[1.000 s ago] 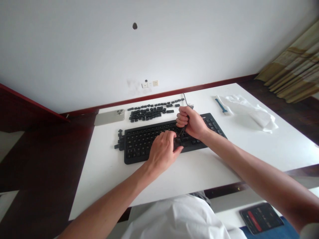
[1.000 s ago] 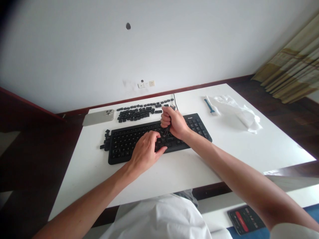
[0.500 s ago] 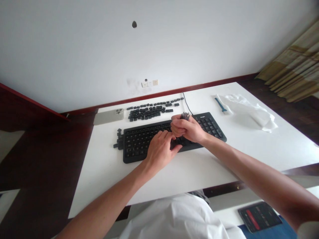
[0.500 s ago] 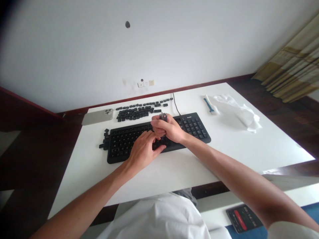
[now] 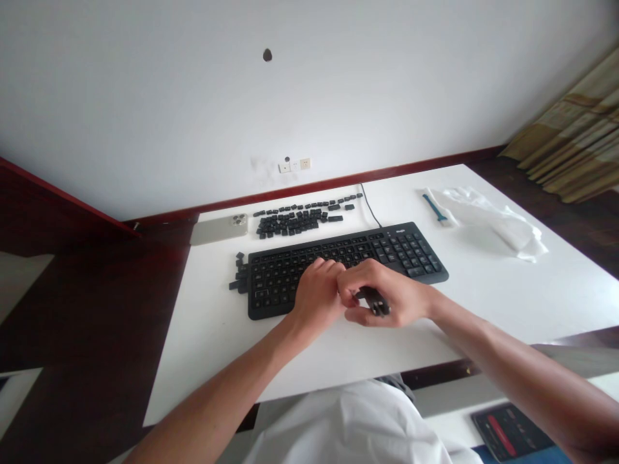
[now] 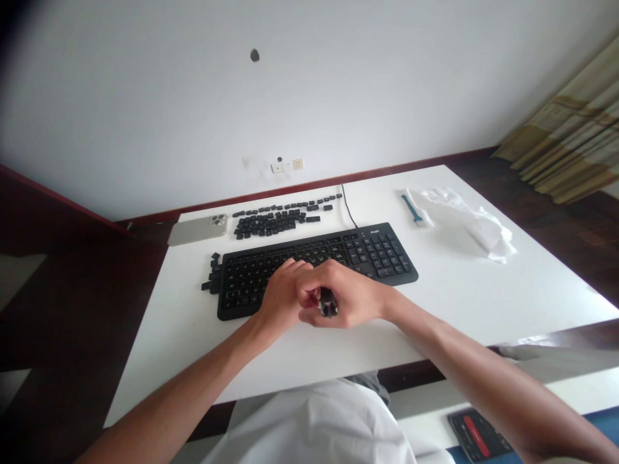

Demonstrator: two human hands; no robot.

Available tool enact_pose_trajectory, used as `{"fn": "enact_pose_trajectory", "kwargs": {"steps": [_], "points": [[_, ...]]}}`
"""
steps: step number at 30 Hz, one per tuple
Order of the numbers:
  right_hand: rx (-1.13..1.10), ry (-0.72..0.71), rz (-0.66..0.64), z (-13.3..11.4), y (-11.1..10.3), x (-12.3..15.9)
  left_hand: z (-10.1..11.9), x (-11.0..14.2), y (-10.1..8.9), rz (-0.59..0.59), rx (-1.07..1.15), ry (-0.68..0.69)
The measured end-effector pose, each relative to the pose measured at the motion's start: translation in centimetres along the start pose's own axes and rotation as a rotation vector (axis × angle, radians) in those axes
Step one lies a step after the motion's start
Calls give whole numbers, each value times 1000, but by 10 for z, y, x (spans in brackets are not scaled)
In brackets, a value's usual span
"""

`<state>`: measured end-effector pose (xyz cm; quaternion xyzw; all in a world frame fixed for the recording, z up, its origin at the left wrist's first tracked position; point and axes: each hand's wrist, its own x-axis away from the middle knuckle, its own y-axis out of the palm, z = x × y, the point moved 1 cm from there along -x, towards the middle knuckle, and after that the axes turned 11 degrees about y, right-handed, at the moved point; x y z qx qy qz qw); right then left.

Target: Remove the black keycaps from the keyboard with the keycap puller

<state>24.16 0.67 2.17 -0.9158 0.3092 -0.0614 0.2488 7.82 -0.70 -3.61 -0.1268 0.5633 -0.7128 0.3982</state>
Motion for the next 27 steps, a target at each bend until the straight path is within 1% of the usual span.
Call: {"fn": "enact_pose_trajectory", "kwargs": {"steps": [2, 4, 7, 9, 12, 14, 17, 20, 22, 27], "points": [[83, -7, 135, 0, 15, 12, 0, 1, 0, 38, 45, -42], [115, -43, 232, 1, 33, 24, 0, 2, 1, 71, 89, -74], [174, -71, 380, 5, 55, 32, -1, 4, 1, 69, 104, -62], [197, -78, 430, 6, 63, 32, -1, 4, 0, 53, 87, -28], [195, -79, 450, 6, 66, 28, 0, 4, -3, 19, 29, 33], [191, -91, 461, 4, 65, 25, 1, 3, -3, -2, -32, 48], [189, -112, 480, 2, 65, 22, 2, 0, 2, -6, -120, 66], [185, -117, 492, 3, 67, 21, -2, -5, 10, -3, -172, 113], [174, -119, 498, 5, 69, 22, -6, -10, 13, -41, -161, 178], [147, -126, 503, 8, 71, 23, -17, -23, 8, -217, -84, 427]]}}
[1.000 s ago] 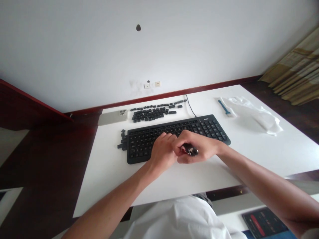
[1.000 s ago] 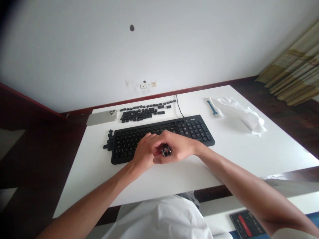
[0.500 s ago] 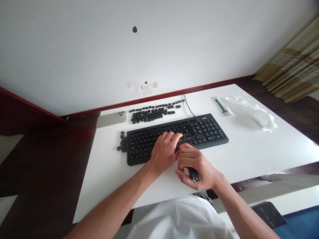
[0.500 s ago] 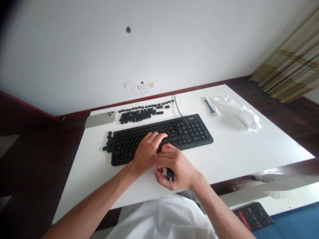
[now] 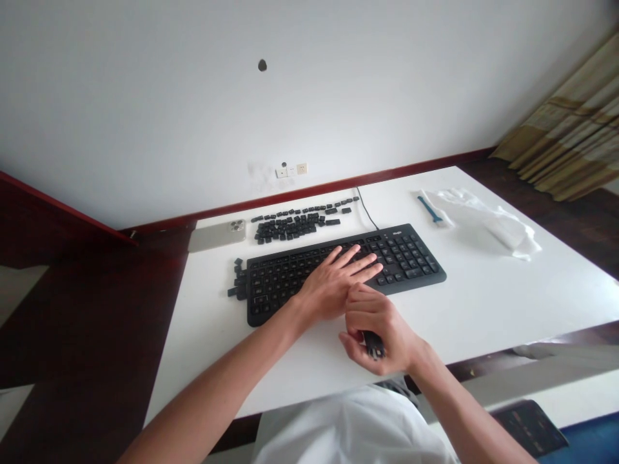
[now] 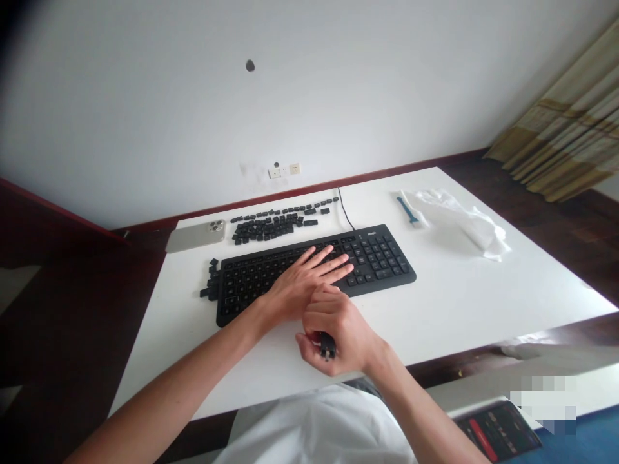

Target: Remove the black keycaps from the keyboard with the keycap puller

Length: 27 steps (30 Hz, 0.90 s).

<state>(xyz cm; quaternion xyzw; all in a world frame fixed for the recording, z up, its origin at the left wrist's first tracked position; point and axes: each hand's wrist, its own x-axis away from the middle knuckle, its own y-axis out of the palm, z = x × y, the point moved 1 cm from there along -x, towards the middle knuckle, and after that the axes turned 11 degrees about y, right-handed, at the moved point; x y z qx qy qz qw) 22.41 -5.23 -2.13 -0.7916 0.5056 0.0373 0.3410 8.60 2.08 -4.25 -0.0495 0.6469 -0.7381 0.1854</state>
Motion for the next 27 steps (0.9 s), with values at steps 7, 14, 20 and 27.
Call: {"fn": "enact_pose_trajectory", "kwargs": {"steps": [7, 14, 20, 27], "points": [[-28, -22, 69, 3, 1, 3, -6, -4, 2, -77, -54, 32], [-45, -33, 106, 1, -1, 3, -4, -5, 1, -81, -80, 7], [-33, -67, 139, -2, -2, 3, -4, -5, 1, -87, -74, 1], [-42, -78, 163, 1, -2, 5, -3, -4, 1, -45, -62, 2]]}}
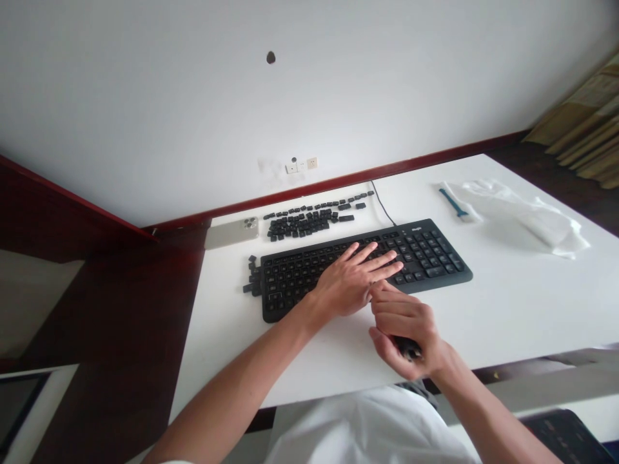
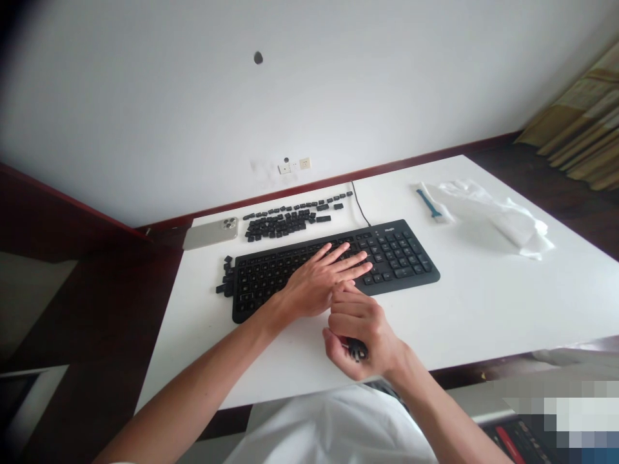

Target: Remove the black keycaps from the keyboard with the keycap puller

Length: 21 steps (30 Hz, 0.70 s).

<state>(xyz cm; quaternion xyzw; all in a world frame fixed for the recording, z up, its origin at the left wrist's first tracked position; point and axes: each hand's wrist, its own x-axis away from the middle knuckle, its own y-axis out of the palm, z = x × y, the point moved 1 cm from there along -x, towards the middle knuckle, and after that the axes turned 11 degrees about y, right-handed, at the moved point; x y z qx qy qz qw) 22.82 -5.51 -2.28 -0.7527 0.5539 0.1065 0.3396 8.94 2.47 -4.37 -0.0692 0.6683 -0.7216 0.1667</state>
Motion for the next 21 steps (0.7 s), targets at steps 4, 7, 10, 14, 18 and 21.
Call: {"fn": "enact_pose_trajectory", "kwargs": {"steps": [4, 7, 10, 14, 18, 21], "points": [[-12, -10, 1, 2, 0, 2, 1, 0, 1, 9, 8, -7], [-16, -23, 16, 3, 0, 4, 1, 0, 1, 18, 12, -9], [-15, -38, 30, 4, -1, 6, 2, -1, 3, 29, 17, -5], [-3, -54, 37, 2, -2, 6, 2, -1, 4, 34, 15, -2], [12, -63, 51, -1, -3, 4, 3, -1, 2, 31, 16, 0], [19, -68, 55, -3, -2, 3, 3, -1, 2, 25, 6, 4]]}}
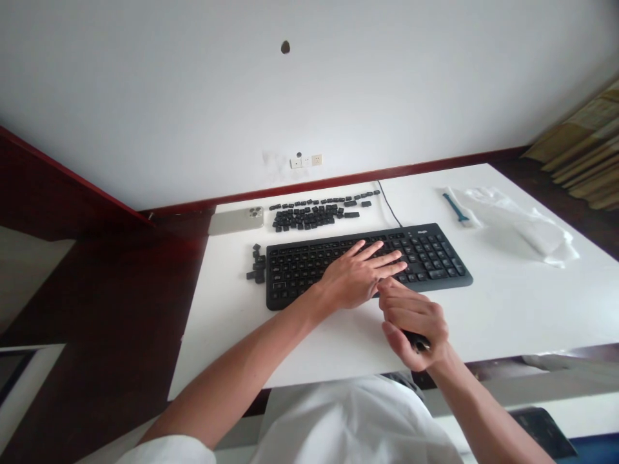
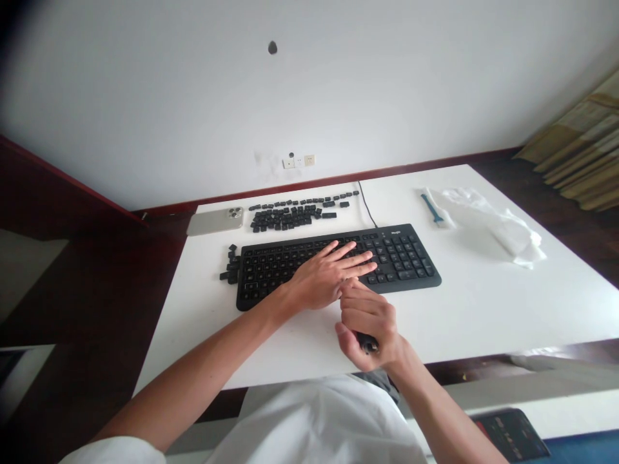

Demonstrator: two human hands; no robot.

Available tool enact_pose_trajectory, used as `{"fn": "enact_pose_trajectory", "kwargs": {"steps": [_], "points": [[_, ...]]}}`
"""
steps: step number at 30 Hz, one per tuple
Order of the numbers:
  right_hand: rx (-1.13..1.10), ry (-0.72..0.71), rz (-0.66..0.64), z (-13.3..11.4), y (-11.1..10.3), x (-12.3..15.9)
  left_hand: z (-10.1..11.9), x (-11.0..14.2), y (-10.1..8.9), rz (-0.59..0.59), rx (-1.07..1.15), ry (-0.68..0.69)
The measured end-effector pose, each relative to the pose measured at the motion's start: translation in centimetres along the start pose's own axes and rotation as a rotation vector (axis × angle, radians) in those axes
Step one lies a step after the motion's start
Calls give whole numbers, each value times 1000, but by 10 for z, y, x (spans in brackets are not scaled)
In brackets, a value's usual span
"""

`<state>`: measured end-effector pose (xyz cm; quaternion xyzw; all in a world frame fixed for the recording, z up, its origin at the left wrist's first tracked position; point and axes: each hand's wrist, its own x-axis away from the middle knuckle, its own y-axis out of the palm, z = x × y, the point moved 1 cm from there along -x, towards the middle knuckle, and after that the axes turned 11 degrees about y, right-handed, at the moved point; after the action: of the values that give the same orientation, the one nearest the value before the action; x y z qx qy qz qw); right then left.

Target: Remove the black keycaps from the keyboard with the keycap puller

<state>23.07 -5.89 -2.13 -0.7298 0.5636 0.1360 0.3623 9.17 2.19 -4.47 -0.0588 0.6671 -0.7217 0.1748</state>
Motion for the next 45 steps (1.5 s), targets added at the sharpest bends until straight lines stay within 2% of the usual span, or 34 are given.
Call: {"fn": "enact_pose_trajectory", "kwargs": {"steps": [12, 23, 28, 33, 39, 42, 45], "points": [[3, -11, 17, 0, 1, 2, 2, 0, 2, 34, -29, 7], [-1, -37, 36, -13, 3, 4, 3, -2, 6, 73, -24, 0], [-39, -14, 38, -11, 0, 0, 3, 0, 1, 105, -24, 12], [-222, 93, 57, -4, -15, -21, -2, 3, -13, 201, 29, -119], [-400, 200, 113, 17, -25, -66, -20, 13, -22, 360, 202, -254], [-344, 250, 217, 36, -32, -87, -26, 18, -17, 474, 232, -343], [-155, 311, 283, 62, -46, -101, -30, 21, -13, 518, 249, -408]]}}
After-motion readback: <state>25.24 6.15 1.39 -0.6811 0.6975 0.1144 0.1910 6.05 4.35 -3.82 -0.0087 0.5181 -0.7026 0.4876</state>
